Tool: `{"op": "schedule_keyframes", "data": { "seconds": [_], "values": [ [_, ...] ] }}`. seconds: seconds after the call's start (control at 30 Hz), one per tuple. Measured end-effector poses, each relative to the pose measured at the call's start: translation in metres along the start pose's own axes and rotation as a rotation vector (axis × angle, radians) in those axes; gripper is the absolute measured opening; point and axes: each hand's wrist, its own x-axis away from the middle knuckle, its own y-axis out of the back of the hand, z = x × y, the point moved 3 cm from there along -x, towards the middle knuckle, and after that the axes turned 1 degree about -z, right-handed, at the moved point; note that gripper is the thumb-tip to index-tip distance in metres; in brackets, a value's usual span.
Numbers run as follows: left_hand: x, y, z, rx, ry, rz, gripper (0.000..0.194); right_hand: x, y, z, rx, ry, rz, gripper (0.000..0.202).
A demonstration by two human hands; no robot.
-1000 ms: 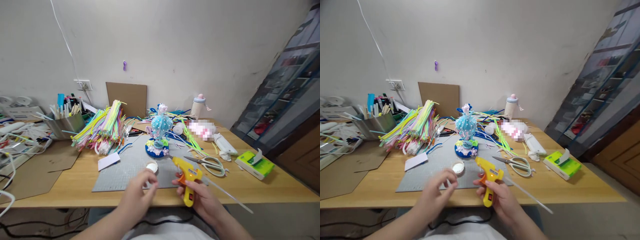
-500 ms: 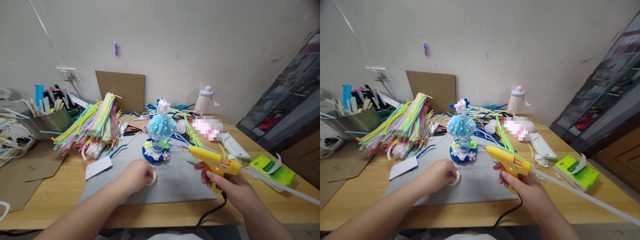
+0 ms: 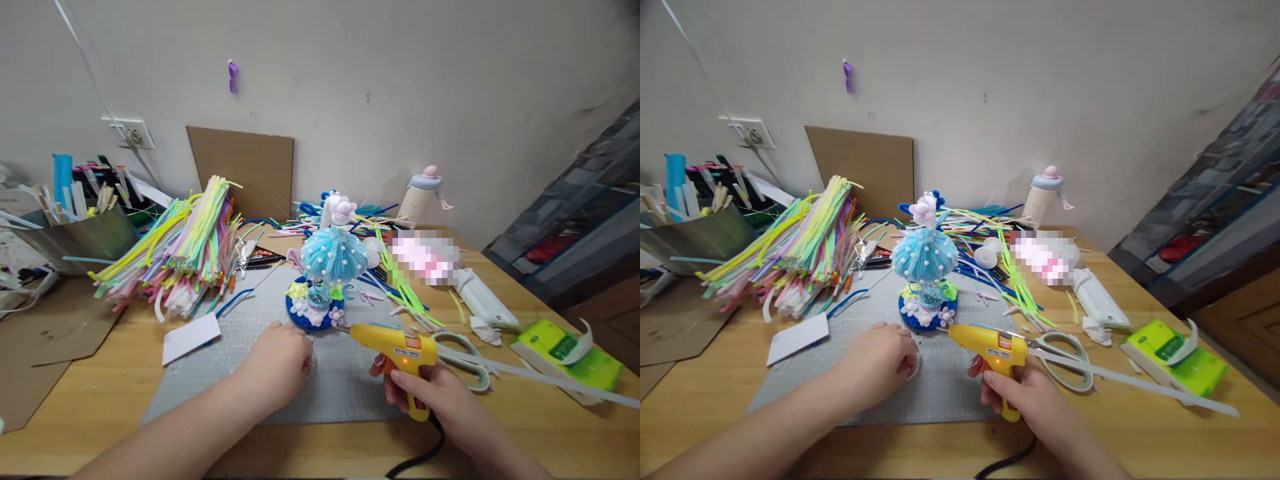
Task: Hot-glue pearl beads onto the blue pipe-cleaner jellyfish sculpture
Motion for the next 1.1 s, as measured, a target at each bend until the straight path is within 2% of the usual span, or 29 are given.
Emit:
{"op": "schedule_keyframes", "data": {
  "seconds": [0.13, 0.23, 0.33, 0.47, 0.57, 0.73, 1.1],
  "values": [
    [0.001, 0.012, 0.013, 0.180, 0.089, -0.009, 0.017, -0.006, -0.002, 0.004, -0.004, -0.030, 0.045, 0.040],
    [-0.005, 0.030, 0.029, 0.329, 0.138, -0.138, 0.014, -0.015, -0.001, 0.011, 0.069, -0.079, 0.027, 0.046],
    [-0.020, 0.040, 0.040, 0.407, 0.044, -0.299, 0.010, -0.025, 0.000, 0.011, 0.161, -0.131, -0.018, 0.044],
    [-0.038, 0.032, 0.042, 0.357, -0.190, -0.426, 0.011, -0.032, -0.001, -0.001, 0.110, -0.099, -0.091, 0.045],
    [-0.044, 0.021, 0.039, 0.264, -0.282, -0.430, 0.015, -0.032, -0.001, -0.010, 0.075, -0.092, -0.096, 0.046],
    [-0.042, 0.015, 0.035, 0.147, -0.317, -0.410, 0.019, -0.030, 0.000, -0.009, 0.095, -0.092, -0.050, 0.042],
    [-0.040, 0.009, 0.034, 0.162, -0.378, -0.376, 0.020, -0.033, -0.004, -0.010, 0.113, -0.142, -0.058, 0.045]
  ]
}}
